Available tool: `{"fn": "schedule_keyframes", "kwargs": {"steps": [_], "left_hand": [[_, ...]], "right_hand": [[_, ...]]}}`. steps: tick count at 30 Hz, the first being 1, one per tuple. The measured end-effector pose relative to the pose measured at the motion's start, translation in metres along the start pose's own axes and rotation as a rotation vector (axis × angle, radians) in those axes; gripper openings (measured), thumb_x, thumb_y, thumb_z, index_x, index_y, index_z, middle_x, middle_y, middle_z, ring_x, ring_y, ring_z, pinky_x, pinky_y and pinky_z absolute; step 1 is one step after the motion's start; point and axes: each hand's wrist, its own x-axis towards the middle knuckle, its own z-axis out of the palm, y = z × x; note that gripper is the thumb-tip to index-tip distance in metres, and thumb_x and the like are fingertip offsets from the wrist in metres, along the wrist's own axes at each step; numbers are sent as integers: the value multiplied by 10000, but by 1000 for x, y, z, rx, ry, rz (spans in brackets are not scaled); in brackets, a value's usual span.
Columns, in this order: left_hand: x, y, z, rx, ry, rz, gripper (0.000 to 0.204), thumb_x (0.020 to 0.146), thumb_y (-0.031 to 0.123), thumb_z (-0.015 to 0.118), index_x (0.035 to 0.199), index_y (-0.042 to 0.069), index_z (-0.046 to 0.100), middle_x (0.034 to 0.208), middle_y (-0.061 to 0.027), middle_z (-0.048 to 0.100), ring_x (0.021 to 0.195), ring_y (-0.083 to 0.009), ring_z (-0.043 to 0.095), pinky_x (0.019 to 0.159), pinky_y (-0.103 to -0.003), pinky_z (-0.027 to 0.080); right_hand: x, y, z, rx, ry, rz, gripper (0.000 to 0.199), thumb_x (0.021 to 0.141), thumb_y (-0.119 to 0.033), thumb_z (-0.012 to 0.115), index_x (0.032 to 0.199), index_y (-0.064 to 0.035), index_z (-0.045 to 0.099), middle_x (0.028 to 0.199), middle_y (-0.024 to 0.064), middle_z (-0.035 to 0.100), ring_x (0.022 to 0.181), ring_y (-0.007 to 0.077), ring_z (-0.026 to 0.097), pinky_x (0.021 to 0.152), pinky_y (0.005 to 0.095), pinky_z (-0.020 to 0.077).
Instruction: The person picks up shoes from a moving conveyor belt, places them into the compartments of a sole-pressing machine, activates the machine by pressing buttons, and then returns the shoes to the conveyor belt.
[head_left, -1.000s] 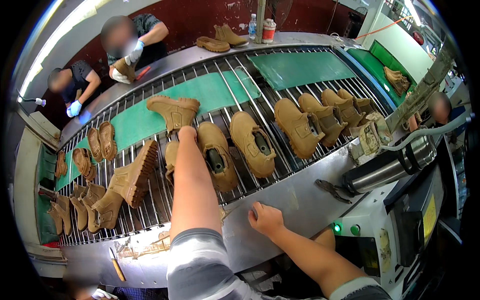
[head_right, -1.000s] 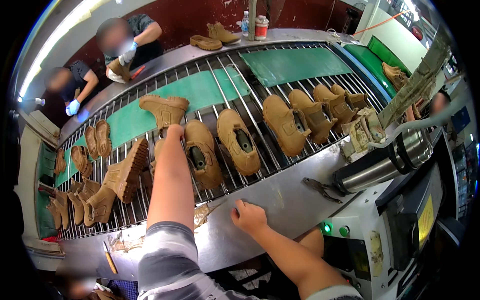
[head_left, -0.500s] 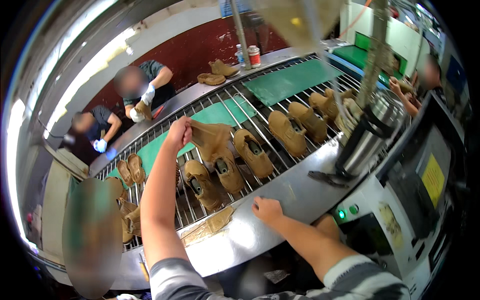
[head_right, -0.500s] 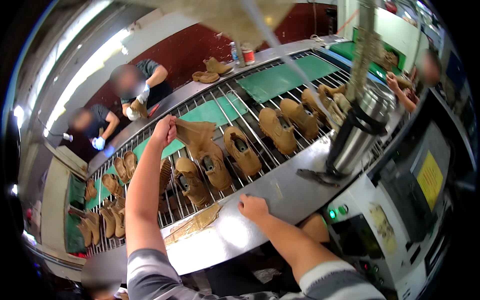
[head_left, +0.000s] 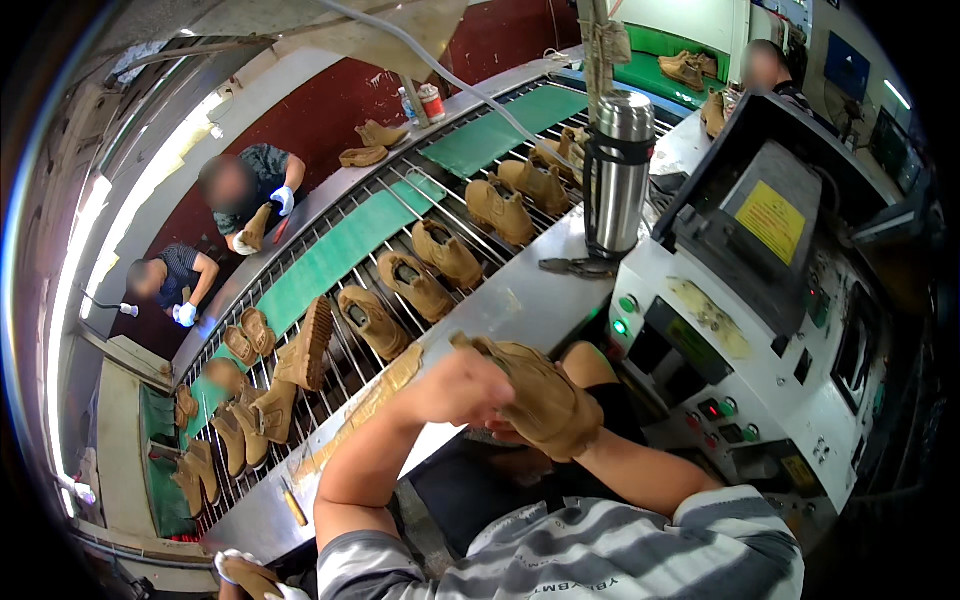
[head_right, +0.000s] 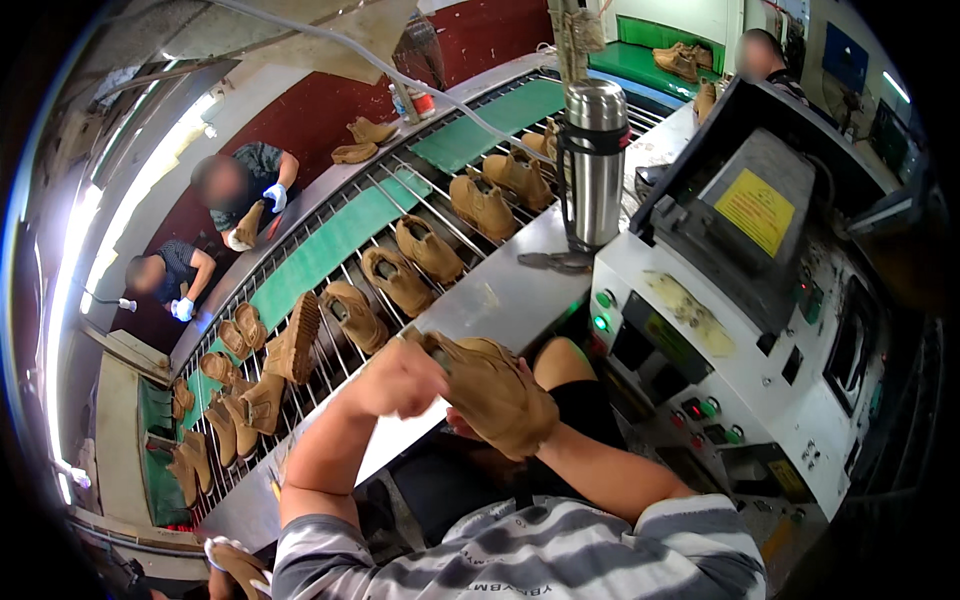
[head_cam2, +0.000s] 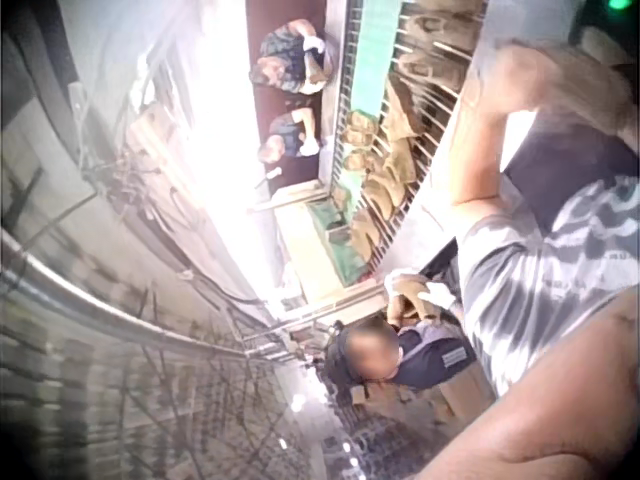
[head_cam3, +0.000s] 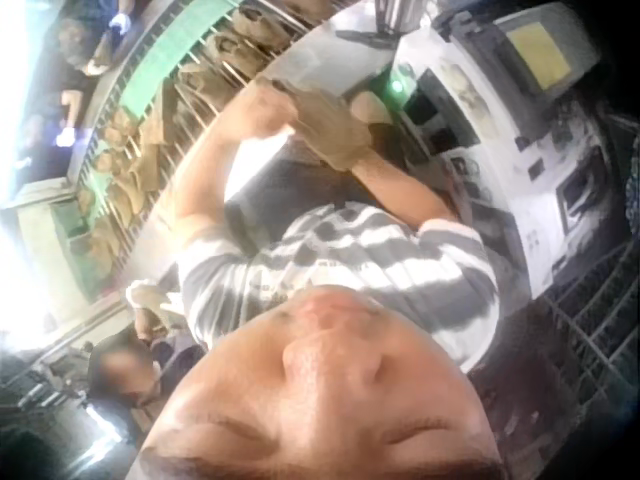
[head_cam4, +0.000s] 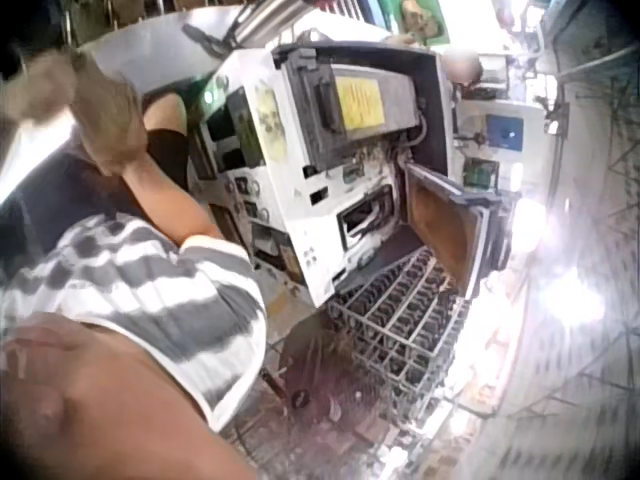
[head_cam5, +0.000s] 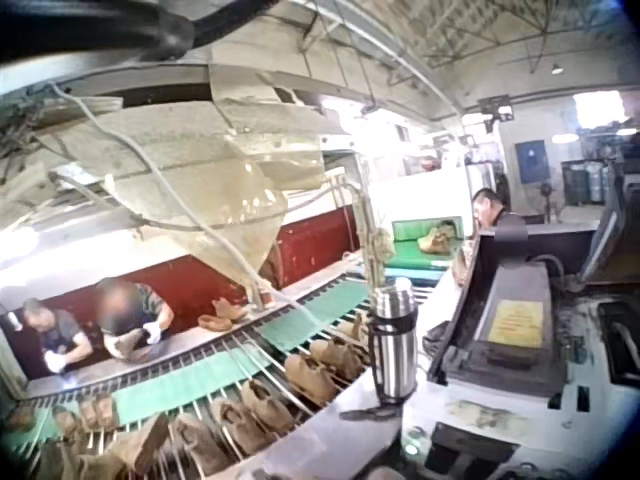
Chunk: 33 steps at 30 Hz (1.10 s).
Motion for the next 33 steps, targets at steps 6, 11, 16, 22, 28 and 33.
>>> {"fn": "schedule_keyframes", "kwargs": {"steps": [6,11,16,22,28,33], "left_hand": [[-5,-5,93,366,-148,293,317,952,159,540,691,-14,492,546,-88,449,503,-173,454,505,-349,373],[-11,-7,130,-21,365,45,298,1033,257,417,905,10,520,587,-15,513,437,-70,417,414,-202,321],[4,-9,157,-118,407,-63,169,980,104,529,951,-48,595,675,-72,613,533,-104,555,476,-233,438],[28,-48,174,306,536,-19,201,837,87,648,962,-71,642,748,-98,682,653,-134,650,605,-273,515],[64,-67,194,150,403,100,342,808,35,709,1118,-69,612,1064,-109,679,986,-162,642,865,-301,507],[125,-43,222,34,253,374,495,751,93,765,1195,-27,582,1200,-148,627,1105,-257,605,953,-366,448]], "right_hand": [[-63,4,24,-57,-61,-350,715,902,-544,486,1450,-100,369,1440,125,448,1276,298,482,1064,474,398],[-90,-34,19,-161,-26,-445,793,825,-568,532,1426,-69,393,1387,154,495,1228,319,519,1030,486,431],[-127,-60,46,-337,-8,-505,845,752,-521,611,1421,-57,385,1354,154,513,1206,316,525,1021,465,429],[-178,-72,54,-625,70,-584,954,660,-402,729,1441,-34,325,1362,133,483,1236,271,487,1036,409,392],[-222,-84,76,-907,292,-918,1110,573,-301,838,1472,-15,253,1395,108,433,1298,224,416,1072,353,325],[-264,-96,119,-1126,340,-1048,1291,570,-315,849,1533,-43,33,1544,95,201,1425,212,203,1143,351,173]]}}
